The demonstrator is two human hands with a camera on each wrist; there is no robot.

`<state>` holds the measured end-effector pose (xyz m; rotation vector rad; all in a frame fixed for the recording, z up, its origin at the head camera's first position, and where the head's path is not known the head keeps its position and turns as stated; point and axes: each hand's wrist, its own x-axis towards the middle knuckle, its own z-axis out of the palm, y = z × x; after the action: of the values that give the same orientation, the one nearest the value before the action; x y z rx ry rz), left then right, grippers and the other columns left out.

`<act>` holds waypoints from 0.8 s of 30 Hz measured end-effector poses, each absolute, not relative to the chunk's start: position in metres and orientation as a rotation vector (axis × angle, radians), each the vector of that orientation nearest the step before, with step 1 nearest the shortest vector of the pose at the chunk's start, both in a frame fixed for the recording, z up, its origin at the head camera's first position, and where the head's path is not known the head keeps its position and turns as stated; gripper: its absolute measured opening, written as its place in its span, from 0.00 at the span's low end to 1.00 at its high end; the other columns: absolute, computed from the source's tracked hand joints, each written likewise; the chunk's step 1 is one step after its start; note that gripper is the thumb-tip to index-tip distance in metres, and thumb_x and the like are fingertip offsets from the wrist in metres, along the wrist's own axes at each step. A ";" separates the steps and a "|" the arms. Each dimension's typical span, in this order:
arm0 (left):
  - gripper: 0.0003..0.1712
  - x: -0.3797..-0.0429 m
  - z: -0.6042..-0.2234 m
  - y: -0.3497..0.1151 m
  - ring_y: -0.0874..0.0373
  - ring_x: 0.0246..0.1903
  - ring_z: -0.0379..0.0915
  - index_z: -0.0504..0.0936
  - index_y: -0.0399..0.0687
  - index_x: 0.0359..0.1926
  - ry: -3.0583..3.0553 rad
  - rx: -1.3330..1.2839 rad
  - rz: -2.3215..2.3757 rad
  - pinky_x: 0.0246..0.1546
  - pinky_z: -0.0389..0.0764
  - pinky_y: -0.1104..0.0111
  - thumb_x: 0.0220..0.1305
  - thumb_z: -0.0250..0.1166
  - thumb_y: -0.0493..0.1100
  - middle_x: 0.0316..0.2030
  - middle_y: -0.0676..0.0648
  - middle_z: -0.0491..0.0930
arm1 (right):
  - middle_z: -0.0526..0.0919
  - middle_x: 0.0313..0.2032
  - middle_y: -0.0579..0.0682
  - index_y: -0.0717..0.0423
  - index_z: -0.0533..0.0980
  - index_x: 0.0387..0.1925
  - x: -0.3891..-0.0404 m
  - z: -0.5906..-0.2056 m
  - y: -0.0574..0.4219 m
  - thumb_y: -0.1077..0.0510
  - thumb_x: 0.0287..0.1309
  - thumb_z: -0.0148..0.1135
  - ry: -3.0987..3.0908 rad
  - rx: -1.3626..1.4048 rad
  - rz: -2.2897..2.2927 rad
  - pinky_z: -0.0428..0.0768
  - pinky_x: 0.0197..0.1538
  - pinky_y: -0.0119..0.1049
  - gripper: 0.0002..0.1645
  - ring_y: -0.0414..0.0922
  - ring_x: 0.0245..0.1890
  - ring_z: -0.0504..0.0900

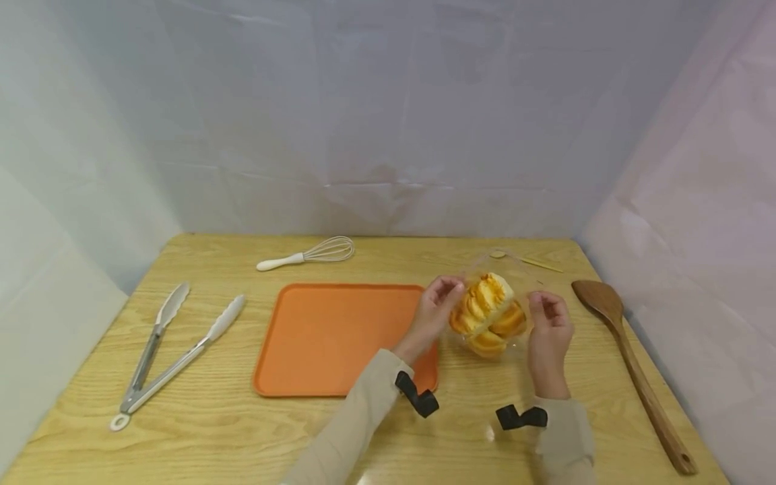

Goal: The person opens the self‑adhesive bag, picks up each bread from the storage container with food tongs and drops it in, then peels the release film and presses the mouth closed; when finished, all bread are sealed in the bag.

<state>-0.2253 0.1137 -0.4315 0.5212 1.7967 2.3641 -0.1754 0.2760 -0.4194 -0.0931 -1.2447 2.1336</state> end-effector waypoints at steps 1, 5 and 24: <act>0.14 -0.226 -0.432 0.113 0.47 0.56 0.74 0.74 0.32 0.49 1.799 0.514 2.381 0.49 0.75 0.74 0.74 0.54 0.41 0.55 0.34 0.76 | 0.83 0.29 0.49 0.60 0.77 0.29 -0.176 -0.417 0.275 0.68 0.62 0.59 -1.115 -0.071 2.200 0.77 0.44 0.26 0.05 0.40 0.35 0.80; 0.14 -0.230 -0.434 0.112 0.42 0.54 0.75 0.74 0.28 0.49 1.808 0.487 2.455 0.54 0.76 0.72 0.73 0.54 0.38 0.52 0.29 0.76 | 0.80 0.27 0.57 0.67 0.72 0.31 -0.178 -0.408 0.275 0.69 0.58 0.60 -0.694 0.013 2.346 0.76 0.40 0.32 0.04 0.48 0.32 0.79; 0.16 -0.230 -0.437 0.112 0.58 0.46 0.81 0.74 0.28 0.46 1.748 0.532 2.577 0.52 0.81 0.68 0.73 0.55 0.42 0.50 0.28 0.80 | 0.79 0.27 0.58 0.67 0.73 0.31 -0.177 -0.407 0.274 0.70 0.61 0.56 -0.598 0.013 2.365 0.78 0.38 0.35 0.03 0.49 0.30 0.79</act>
<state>-0.2300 0.1120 -0.4367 0.5316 1.7476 2.5765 -0.1770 0.2738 -0.4065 0.0129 -0.5982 2.3653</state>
